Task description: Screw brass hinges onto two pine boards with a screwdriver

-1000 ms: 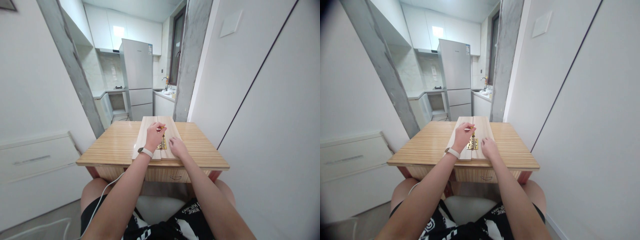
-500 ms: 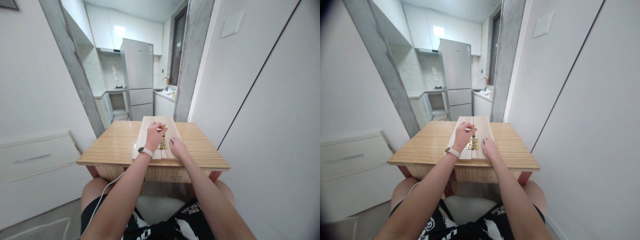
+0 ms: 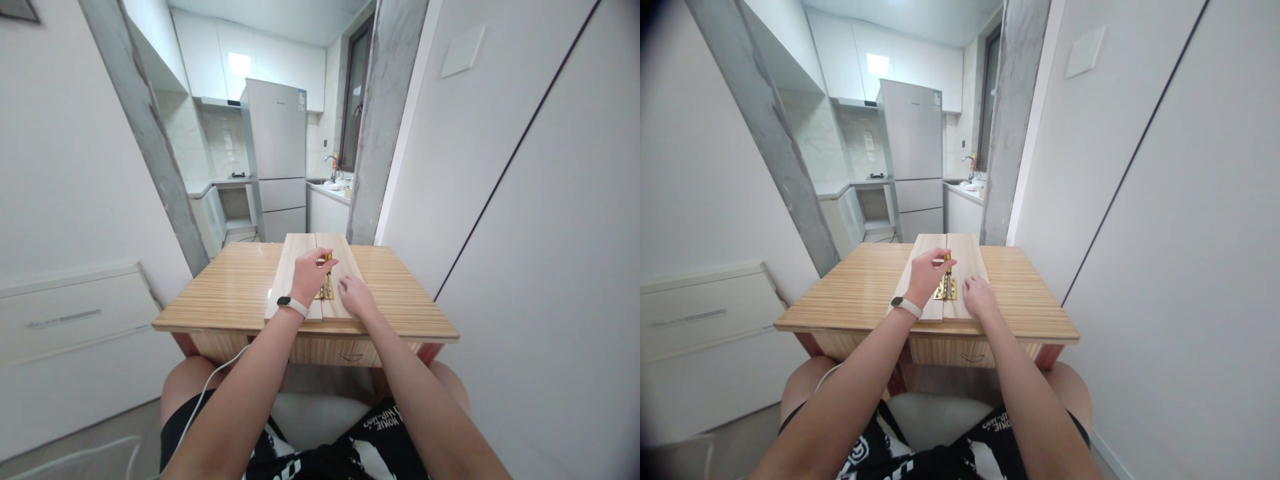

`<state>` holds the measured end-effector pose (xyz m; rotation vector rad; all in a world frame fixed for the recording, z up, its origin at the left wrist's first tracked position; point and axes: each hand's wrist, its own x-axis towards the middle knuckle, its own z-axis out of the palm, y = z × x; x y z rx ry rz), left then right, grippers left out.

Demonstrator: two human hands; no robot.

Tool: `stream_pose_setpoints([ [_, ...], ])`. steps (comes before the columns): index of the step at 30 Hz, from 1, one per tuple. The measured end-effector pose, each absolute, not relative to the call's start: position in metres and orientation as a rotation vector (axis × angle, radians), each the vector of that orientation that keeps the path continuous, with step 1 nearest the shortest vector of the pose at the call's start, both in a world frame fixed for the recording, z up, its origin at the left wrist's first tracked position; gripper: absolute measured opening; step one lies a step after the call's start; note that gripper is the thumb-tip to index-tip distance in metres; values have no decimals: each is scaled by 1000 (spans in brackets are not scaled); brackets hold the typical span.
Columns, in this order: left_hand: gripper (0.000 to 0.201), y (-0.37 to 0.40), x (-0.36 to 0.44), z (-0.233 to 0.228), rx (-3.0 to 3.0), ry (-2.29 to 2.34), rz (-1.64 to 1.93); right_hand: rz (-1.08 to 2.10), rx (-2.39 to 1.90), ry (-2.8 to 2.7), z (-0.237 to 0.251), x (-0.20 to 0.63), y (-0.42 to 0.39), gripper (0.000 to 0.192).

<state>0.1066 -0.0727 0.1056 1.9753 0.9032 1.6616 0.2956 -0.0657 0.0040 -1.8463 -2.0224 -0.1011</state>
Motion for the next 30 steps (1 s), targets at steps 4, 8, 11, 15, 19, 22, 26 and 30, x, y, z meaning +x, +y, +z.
stream_pose_setpoints([
  [4, 12, -72, 107, 105, 1966, 970, 1691, -109, -1825, -2041, 4, 296, -66, 35],
  [8, 11, -71, 108, 103, 1947, 910, 1668, -125, -1799, -2037, 3, 296, -66, 33],
  [11, 13, -71, 109, 103, 1961, 853, 1653, -136, -1790, -2032, 3, 296, -66, 33],
  [15, 10, -74, 109, 104, 2010, 874, 1695, -126, -1800, -2028, 3, 295, -67, 33],
  [19, 15, -76, 109, 105, 2006, 941, 1718, -126, -1800, -2019, 4, 295, -66, 34],
  [22, 13, -76, 108, 107, 1994, 978, 1707, -115, -1816, -2020, 4, 295, -67, 33],
  [26, 13, -74, 107, 106, 1987, 932, 1685, -116, -1821, -2019, 3, 295, -67, 33],
  [30, 22, -72, 108, 104, 1955, 824, 1616, -119, -1827, -2022, 4, 295, -67, 34],
])
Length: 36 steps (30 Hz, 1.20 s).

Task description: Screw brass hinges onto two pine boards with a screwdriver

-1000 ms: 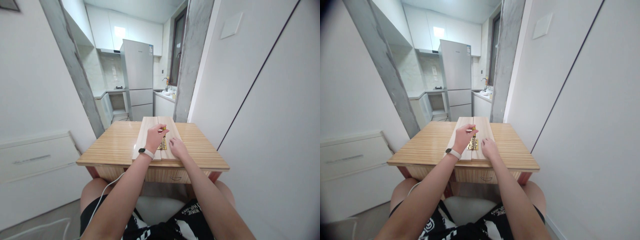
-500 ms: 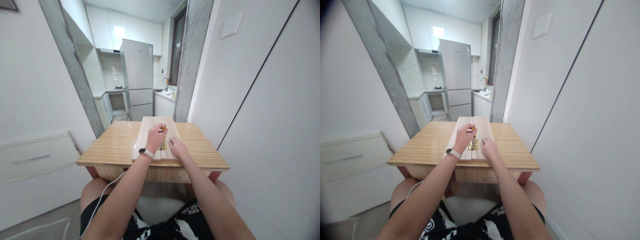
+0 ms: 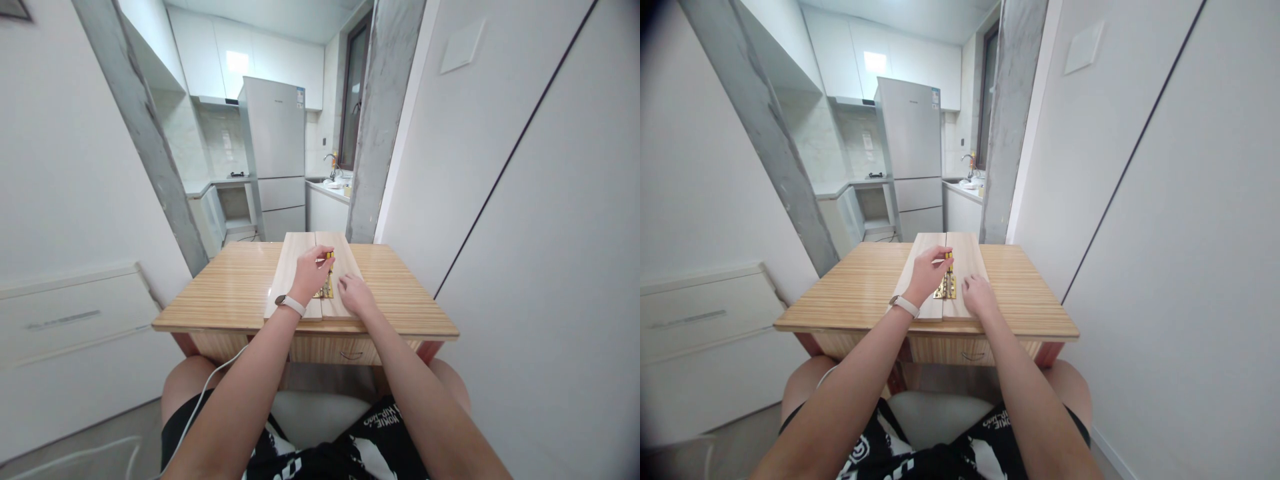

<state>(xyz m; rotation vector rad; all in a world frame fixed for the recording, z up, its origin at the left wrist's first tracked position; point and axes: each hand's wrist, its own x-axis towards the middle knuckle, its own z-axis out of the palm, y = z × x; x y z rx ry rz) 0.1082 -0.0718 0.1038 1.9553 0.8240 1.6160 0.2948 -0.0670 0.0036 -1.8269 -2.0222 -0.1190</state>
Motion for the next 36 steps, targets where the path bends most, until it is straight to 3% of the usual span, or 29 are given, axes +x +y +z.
stream_pose_setpoints([
  [11, 16, -79, 110, 107, 2030, 960, 1679, -111, -1812, -2028, 5, 294, -68, 34],
  [26, 28, -79, 113, 104, 2004, 849, 1632, -107, -1811, -2012, 4, 294, -68, 32],
  [36, 25, -80, 109, 105, 2024, 903, 1622, -127, -1809, -2018, 5, 293, -69, 34],
])
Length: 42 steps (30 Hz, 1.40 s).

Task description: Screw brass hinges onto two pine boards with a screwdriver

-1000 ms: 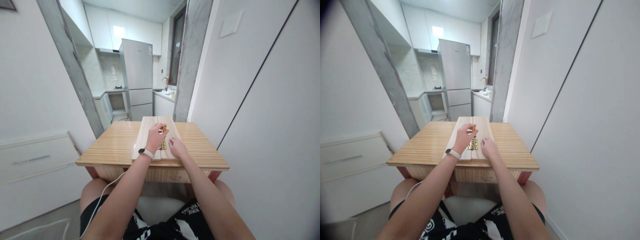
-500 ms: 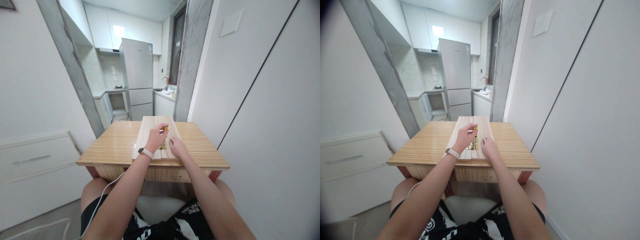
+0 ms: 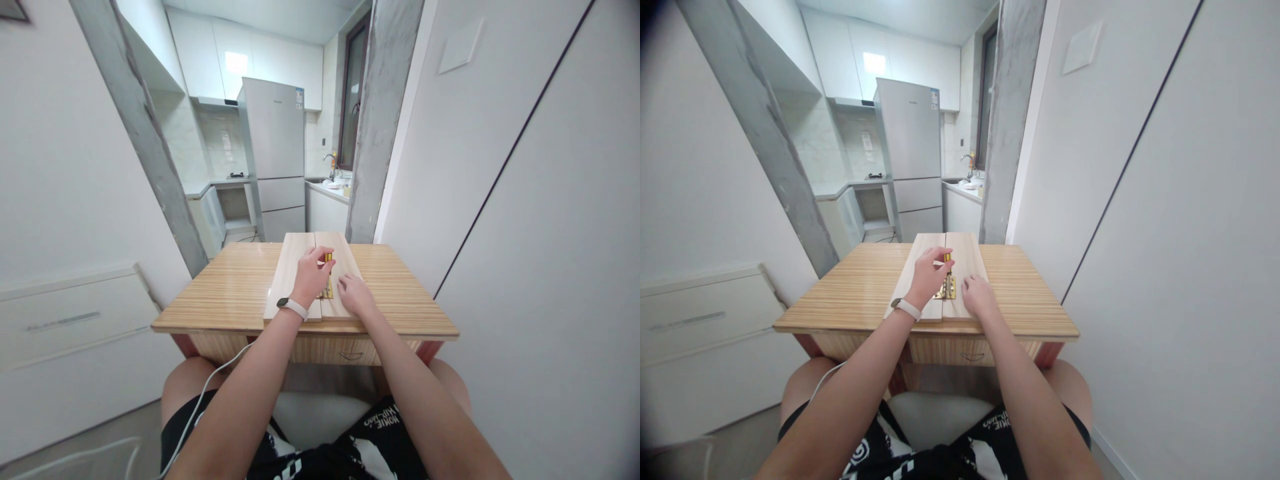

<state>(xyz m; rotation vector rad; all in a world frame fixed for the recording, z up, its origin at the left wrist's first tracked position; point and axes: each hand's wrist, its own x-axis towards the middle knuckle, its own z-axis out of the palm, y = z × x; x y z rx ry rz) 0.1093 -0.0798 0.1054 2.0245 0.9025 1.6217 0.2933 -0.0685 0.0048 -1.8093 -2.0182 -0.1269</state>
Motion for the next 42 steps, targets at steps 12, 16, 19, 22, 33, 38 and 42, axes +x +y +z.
stream_pose_setpoints([
  [12, 22, -84, 115, 106, 2020, 835, 1642, -142, -1802, -2018, 3, 294, -66, 29],
  [16, 19, -85, 114, 109, 2025, 908, 1686, -156, -1808, -2012, 1, 294, -64, 28],
  [19, 19, -84, 111, 110, 2031, 915, 1661, -157, -1806, -2017, 1, 294, -65, 29],
  [22, 23, -80, 109, 110, 2021, 853, 1594, -148, -1811, -2019, 1, 294, -66, 31],
  [33, 30, -80, 111, 104, 2022, 901, 1638, -147, -1796, -2020, 3, 294, -67, 31],
  [38, 26, -79, 110, 106, 2046, 934, 1611, -116, -1822, -2020, 5, 293, -68, 32],
  [42, 30, -75, 106, 107, 2052, 875, 1548, -114, -1818, -2018, 4, 293, -68, 34],
])
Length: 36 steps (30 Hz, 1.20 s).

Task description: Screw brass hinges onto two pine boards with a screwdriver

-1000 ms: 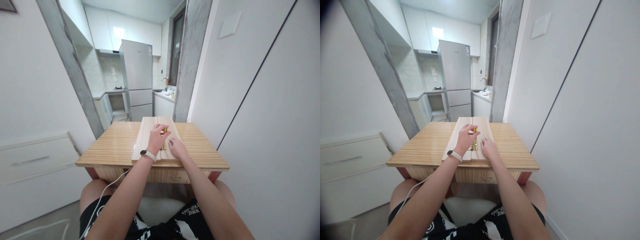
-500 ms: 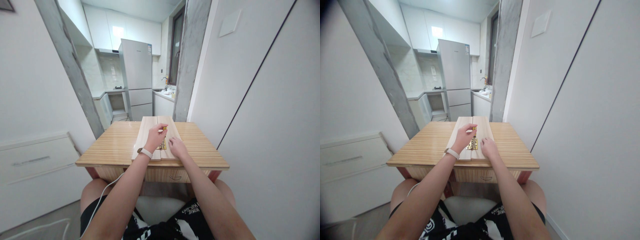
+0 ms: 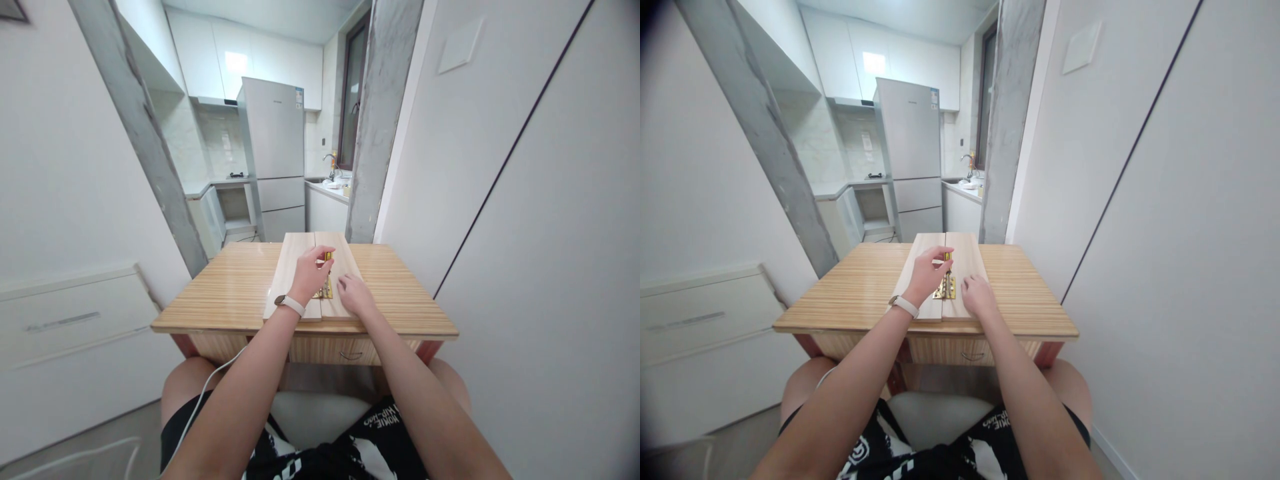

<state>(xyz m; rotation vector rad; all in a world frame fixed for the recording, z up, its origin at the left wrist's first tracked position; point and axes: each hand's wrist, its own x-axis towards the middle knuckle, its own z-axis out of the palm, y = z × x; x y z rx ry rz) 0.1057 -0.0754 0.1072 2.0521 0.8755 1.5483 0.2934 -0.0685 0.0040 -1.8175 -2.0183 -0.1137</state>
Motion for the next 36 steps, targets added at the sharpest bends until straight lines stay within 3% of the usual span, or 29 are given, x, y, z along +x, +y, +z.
stream_pose_setpoints([
  [9, 32, -78, 111, 104, 2023, 866, 1600, -120, -1836, -2031, 7, 291, -69, 34],
  [14, 23, -79, 111, 106, 2032, 981, 1645, -126, -1832, -2019, 8, 291, -71, 34],
  [19, 32, -77, 106, 103, 2023, 1047, 1660, -140, -1820, -2026, 7, 292, -70, 33],
  [25, 22, -74, 105, 101, 2042, 1005, 1680, -133, -1816, -2025, 6, 293, -69, 32],
  [36, 33, -76, 110, 102, 2022, 825, 1541, -125, -1823, -2024, 7, 292, -69, 33],
])
